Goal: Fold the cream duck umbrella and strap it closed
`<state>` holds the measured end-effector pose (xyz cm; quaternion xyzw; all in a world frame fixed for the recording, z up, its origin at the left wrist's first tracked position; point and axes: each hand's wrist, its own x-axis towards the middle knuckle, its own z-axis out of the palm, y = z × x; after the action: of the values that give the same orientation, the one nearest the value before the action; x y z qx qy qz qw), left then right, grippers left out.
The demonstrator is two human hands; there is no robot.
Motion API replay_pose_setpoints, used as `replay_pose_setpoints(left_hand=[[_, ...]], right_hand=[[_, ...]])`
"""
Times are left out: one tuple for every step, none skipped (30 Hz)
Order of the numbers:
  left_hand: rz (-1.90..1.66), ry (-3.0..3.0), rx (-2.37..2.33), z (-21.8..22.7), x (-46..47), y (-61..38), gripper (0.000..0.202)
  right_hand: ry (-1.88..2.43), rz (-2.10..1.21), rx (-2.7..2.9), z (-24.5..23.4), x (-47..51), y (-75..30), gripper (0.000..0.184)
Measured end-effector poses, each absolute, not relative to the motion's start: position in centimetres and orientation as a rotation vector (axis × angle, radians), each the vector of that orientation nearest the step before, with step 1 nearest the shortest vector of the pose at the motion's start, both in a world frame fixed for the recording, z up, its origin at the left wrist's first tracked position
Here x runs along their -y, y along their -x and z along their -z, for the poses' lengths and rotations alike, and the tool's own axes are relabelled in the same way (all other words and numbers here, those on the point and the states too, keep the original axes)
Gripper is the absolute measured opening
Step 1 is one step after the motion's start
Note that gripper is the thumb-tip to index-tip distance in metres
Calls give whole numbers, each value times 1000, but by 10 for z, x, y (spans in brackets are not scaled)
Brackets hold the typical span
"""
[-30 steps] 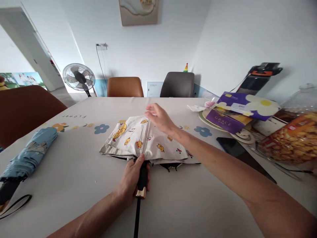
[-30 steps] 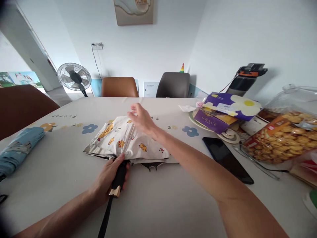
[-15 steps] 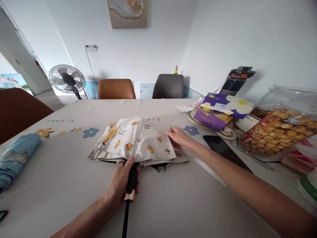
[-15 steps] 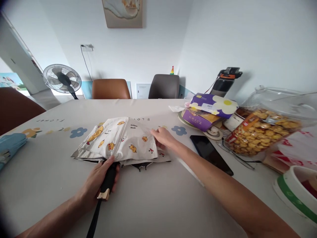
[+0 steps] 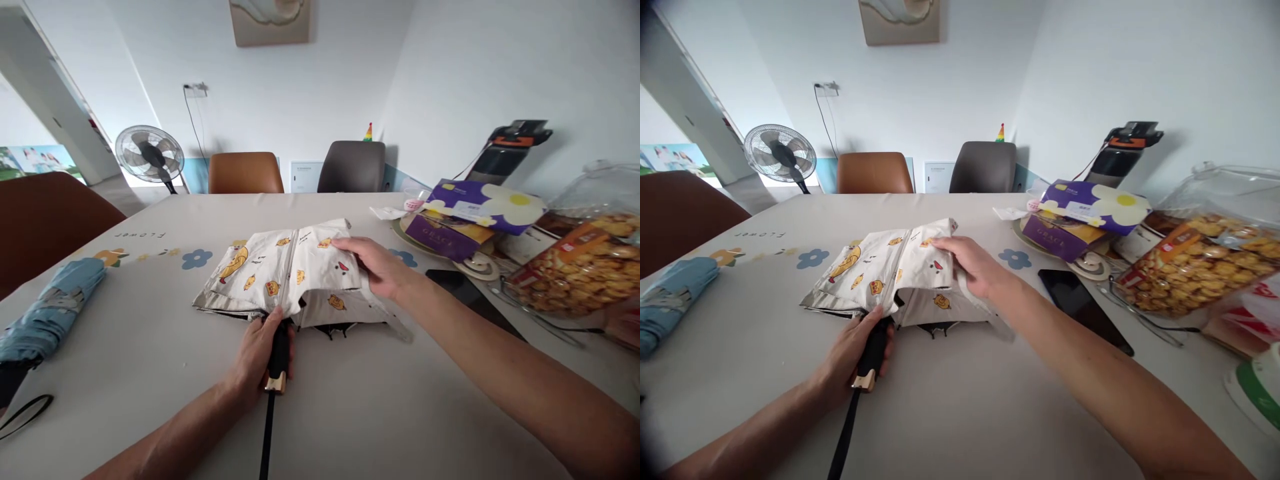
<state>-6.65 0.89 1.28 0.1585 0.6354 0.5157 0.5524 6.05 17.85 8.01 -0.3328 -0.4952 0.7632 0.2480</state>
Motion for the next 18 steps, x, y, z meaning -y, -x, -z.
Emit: replay_pose_setpoints(left_hand=[[-1226, -385, -1493, -12, -9, 67, 43], [-1229, -391, -1486, -11, -9, 67, 43], [-1228, -394, -1482, -10, -9, 67, 42], [-1228, -392, -1479, -10, -8, 67, 42], [-1227, -387, -1477, -11, -8, 67, 41], [-1224, -383, -1476, -11, -8, 67, 41], [-1222, -377, -1476, -12, -8, 67, 40], [-1220, -375, -1473, -12, -8, 67, 38], [-1221, -375, -1469, -13, -8, 67, 37], [-1218, -369, -1462, -13, -8, 68, 35], [-1212, -358, -1453, -13, -8, 68, 34], [-1206, -344, -1440, -12, -8, 69, 33], [-1200, -334, -1425, -12, -9, 70, 33], [-1193, -331, -1413, -11, -9, 70, 33], [-1188, -337, -1409, -11, -9, 70, 33], [-1186, -361, -1413, -10, -9, 70, 33], [-1183, -395, -1430, -10, -9, 70, 35], [-1175, -433, -1455, -9, -9, 70, 37]], right_hand=[[875, -2048, 1332, -84, -175, -52, 7], [823, -2030, 1312, -87, -172, -42, 6], [779, -2017, 1306, -90, -168, -32, 6], [711, -2013, 1318, -93, -165, -22, 8], [664, -2025, 1342, -95, -162, -12, 9], [631, -2038, 1362, -98, -159, -3, 9], [603, -2056, 1381, -99, -156, 6, 9], [586, -2068, 1399, -100, -154, 14, 8], [574, -2077, 1416, -100, -154, 21, 7], [567, -2083, 1434, -100, -154, 28, 6], [564, -2086, 1450, -99, -154, 34, 6], [564, -2093, 1464, -97, -155, 39, 6], [567, -2103, 1474, -96, -156, 44, 7], [570, -2114, 1477, -94, -157, 49, 7], [570, -2126, 1476, -93, -157, 54, 8], [569, -2138, 1475, -91, -157, 59, 8], [568, -2149, 1476, -90, -156, 64, 8], [572, -2160, 1483, -89, -154, 68, 9]])
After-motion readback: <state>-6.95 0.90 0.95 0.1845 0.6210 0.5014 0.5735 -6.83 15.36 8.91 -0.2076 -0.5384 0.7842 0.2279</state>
